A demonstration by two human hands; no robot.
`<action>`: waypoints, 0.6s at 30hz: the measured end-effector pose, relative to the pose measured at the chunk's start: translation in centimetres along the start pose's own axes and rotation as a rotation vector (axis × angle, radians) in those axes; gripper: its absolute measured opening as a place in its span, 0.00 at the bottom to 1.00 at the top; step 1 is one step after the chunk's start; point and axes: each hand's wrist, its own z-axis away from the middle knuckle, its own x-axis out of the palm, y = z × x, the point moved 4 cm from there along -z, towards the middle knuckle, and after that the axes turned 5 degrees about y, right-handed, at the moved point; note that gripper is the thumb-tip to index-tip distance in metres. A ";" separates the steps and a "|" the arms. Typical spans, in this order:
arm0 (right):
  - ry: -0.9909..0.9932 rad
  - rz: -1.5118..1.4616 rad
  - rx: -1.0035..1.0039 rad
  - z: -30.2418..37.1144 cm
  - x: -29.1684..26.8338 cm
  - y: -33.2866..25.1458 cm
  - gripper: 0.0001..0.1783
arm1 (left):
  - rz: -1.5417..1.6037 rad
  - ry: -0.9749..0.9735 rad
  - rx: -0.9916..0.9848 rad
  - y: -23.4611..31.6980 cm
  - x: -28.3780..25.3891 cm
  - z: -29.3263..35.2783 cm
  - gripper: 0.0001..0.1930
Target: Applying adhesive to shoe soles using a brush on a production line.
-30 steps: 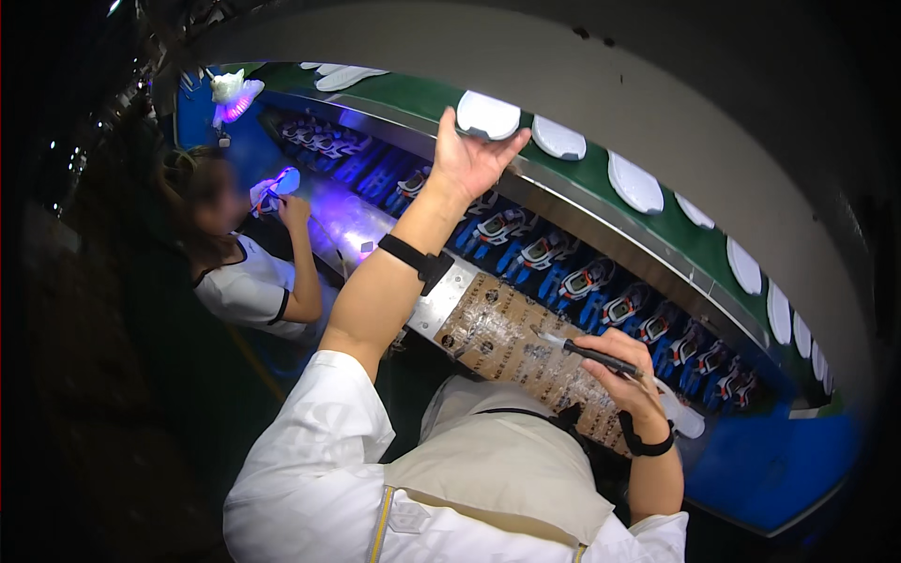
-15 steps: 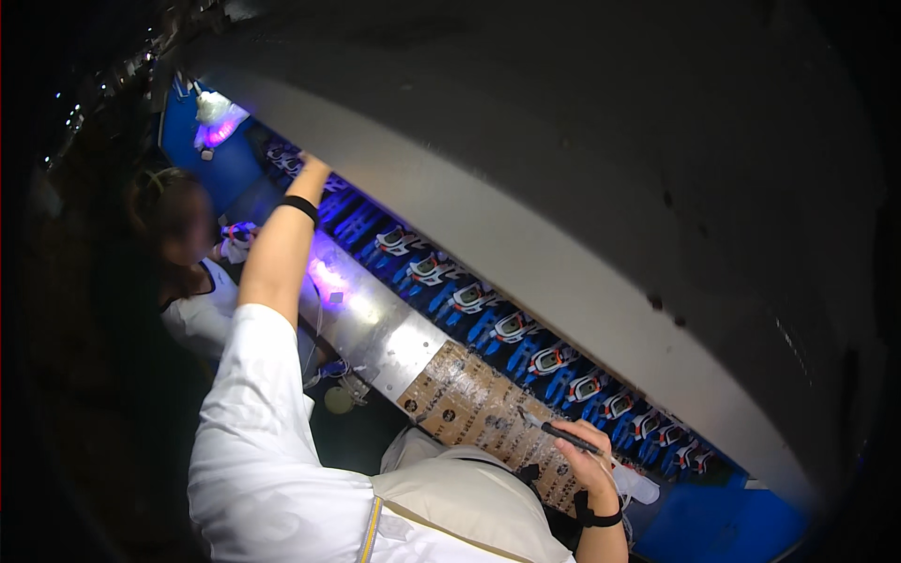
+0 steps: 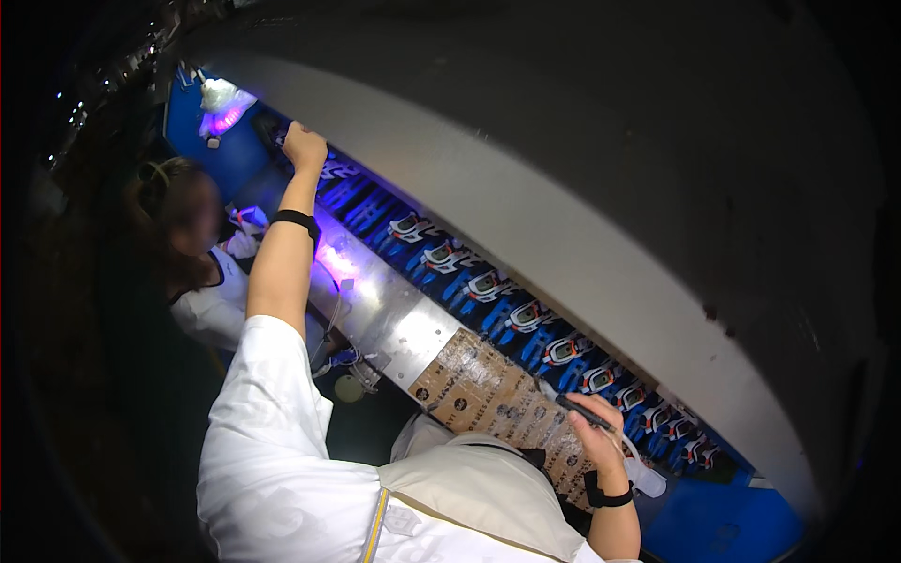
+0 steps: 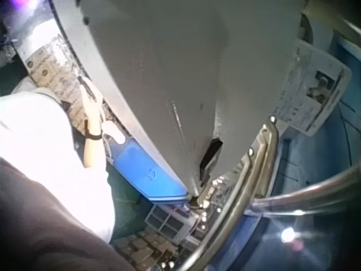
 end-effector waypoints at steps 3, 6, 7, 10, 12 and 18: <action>0.120 -0.056 0.018 0.6 -0.7 1.0 0.11 | 0.469 0.057 -0.101 5.3 -5.1 4.4 0.27; 0.239 -0.195 0.076 1.0 -1.9 2.7 0.12 | 0.885 0.046 -0.178 8.1 -10.3 8.0 0.21; 0.298 -0.251 0.090 1.5 -2.4 3.3 0.12 | 1.077 -0.043 -0.322 8.5 -10.4 10.0 0.17; 0.329 -0.537 0.157 2.6 -3.4 5.2 0.14 | 1.087 -0.520 -0.543 13.3 -13.3 21.1 0.10; 0.331 -0.666 0.161 3.0 -3.4 4.2 0.16 | 1.139 -0.953 -0.734 13.8 -14.8 30.1 0.11; 0.267 -0.651 0.119 4.8 -3.1 1.6 0.16 | 1.612 -1.505 -1.468 19.8 -24.0 47.1 0.32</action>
